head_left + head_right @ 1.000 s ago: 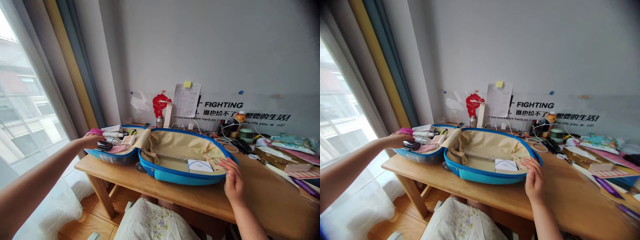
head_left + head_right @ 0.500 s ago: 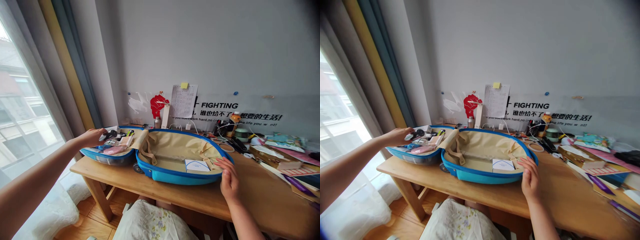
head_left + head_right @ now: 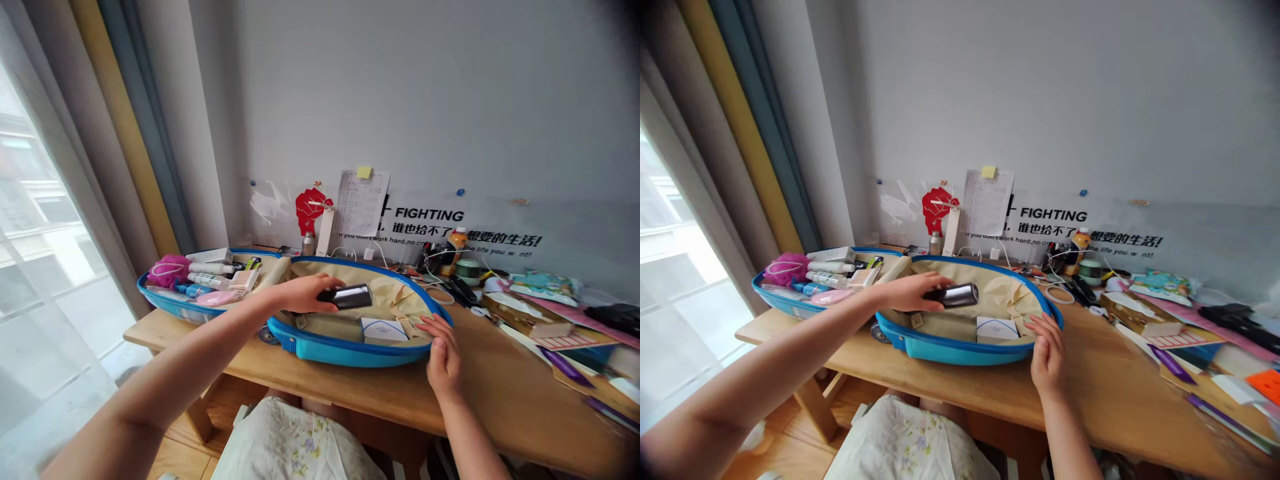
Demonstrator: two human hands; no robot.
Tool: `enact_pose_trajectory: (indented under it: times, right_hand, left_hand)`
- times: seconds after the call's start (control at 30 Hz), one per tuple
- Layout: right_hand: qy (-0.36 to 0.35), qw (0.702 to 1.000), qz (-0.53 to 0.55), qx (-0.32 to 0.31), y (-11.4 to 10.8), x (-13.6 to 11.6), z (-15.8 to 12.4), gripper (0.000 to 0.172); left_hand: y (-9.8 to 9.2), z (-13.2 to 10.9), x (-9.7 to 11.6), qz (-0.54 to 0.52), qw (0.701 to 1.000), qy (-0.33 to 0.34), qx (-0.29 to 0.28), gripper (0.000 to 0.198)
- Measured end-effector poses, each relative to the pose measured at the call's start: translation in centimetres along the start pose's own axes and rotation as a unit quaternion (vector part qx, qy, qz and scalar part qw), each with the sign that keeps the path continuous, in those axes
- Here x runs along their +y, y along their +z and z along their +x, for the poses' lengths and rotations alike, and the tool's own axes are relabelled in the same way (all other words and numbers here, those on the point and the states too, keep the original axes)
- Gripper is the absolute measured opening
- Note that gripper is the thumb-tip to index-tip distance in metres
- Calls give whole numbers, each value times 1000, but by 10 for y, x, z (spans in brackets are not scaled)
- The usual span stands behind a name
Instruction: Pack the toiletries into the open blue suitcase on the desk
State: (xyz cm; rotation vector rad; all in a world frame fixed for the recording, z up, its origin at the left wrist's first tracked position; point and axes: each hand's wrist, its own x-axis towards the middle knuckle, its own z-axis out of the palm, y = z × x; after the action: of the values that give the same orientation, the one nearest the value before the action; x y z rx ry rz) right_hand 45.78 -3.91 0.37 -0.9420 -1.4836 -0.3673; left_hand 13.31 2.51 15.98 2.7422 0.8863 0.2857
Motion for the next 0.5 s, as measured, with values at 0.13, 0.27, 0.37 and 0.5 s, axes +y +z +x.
enact_pose_trajectory:
  times: [0.13, 0.27, 0.37, 0.5]
  right_hand:
    - [-8, 1000, 7, -1, 0, 0, 0, 38]
    - [-8, 1000, 7, -6, 0, 0, 0, 38]
    - [-4, 1000, 2, -4, 0, 0, 0, 39]
    - [-6, 1000, -5, -7, 0, 0, 0, 39]
  left_hand:
    - [27, 25, 5, 22, 990, -22, -135, 61]
    - [44, 33, 3, 35, 974, -42, -221, 58]
    - [52, 33, 2, 27, 967, -58, -246, 57]
    - [56, 33, 3, 20, 966, -68, -248, 56]
